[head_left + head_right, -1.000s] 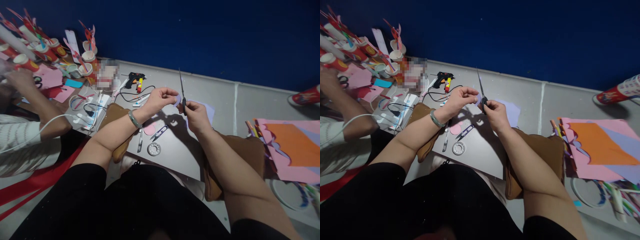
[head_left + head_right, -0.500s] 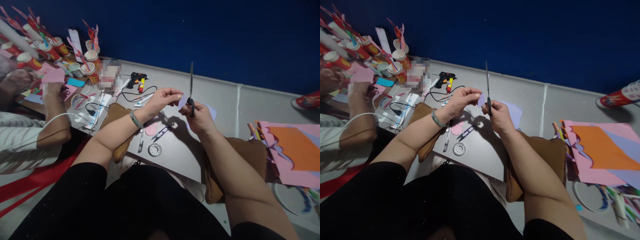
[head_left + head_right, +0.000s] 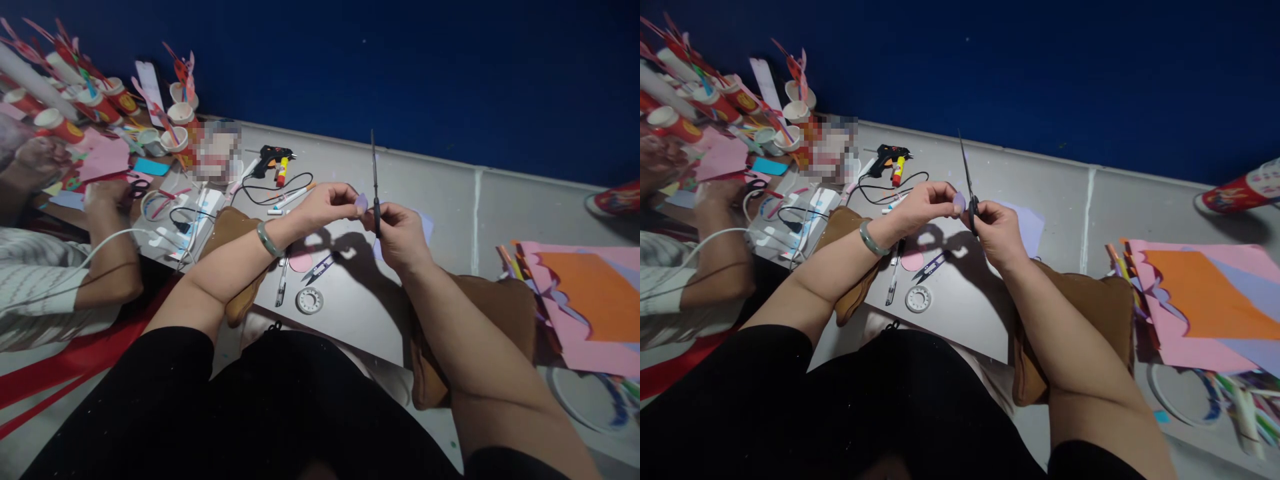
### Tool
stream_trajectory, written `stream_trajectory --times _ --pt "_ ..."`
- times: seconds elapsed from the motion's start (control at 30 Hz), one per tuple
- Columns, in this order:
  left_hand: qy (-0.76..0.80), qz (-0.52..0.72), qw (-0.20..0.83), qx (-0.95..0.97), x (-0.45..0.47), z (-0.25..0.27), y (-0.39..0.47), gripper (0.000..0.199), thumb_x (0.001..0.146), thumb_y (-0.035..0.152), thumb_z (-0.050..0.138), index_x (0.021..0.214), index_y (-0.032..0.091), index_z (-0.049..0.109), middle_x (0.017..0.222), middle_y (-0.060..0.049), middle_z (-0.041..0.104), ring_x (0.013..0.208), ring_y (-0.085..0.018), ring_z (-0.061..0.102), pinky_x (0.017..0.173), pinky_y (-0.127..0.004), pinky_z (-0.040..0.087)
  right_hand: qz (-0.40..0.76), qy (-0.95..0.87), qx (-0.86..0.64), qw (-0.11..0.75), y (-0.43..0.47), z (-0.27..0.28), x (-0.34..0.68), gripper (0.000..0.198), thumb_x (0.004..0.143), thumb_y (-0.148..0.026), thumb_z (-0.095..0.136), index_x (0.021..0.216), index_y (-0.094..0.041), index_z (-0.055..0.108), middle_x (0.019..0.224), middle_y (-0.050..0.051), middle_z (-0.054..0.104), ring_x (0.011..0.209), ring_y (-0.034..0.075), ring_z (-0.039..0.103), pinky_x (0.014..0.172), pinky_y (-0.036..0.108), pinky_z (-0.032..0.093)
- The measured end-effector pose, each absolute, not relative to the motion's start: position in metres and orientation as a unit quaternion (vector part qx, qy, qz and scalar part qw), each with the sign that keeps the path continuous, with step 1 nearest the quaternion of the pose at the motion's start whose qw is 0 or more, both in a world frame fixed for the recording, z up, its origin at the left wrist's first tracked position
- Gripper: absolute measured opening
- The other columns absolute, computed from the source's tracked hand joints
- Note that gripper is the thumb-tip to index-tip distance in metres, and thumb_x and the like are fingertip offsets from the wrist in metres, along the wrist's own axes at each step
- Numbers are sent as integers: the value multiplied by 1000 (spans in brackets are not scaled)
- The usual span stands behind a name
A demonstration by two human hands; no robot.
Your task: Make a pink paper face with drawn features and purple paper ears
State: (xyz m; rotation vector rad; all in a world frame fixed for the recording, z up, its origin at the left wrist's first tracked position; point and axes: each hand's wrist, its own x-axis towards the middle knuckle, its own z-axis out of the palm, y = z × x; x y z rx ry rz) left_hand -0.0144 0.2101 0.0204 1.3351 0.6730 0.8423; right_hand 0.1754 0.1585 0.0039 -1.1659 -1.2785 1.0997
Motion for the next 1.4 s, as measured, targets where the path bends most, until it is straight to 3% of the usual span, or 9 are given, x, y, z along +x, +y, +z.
stream_trajectory --times 0.2,0.3,0.4,0.63,1.0,1.17,1.4 --pt "310 392 636 588 -14 21 210 28 78 32 97 76 18 74 74 2 74 74 -9 65 77 -28 52 468 -522 -478 529 159 -1 176 64 69 -80 99 73 -27 64 74 -1 62 74 19 58 80 40 56" --pt "327 415 638 560 -18 24 213 24 80 29 93 76 18 72 74 3 74 73 -8 65 75 -26 50 514 -544 -436 500 159 -4 179 75 64 -95 92 88 -27 70 96 5 74 90 25 70 94 47 61" --pt "351 422 647 529 -22 29 216 20 83 24 88 76 18 70 73 3 73 71 -8 65 74 -26 49 520 -580 -451 435 159 -4 184 85 61 -100 87 99 -26 70 113 9 78 104 30 73 99 49 59" --pt "396 424 638 506 -21 41 215 26 92 13 79 72 19 63 70 3 73 70 -8 66 78 -27 48 507 -645 -492 289 154 12 183 63 69 -79 94 86 -24 67 86 6 74 85 24 63 77 37 51" --pt "394 438 634 500 -21 41 215 26 92 12 78 71 18 64 66 5 69 66 -6 64 74 -25 48 508 -647 -500 271 153 14 177 56 70 -73 90 81 -23 68 80 5 69 80 23 58 73 36 47" --pt "370 446 673 460 -21 40 218 30 95 15 80 71 20 62 66 5 68 66 -6 64 73 -24 49 442 -631 -557 309 155 7 178 52 73 -67 92 78 -25 63 77 1 65 79 20 54 73 34 45" --pt "388 463 651 459 -23 41 220 28 95 14 81 74 20 63 67 6 66 65 -6 64 73 -24 49 473 -618 -530 336 154 12 180 64 77 -86 82 77 -25 64 79 4 64 77 21 54 72 36 47"
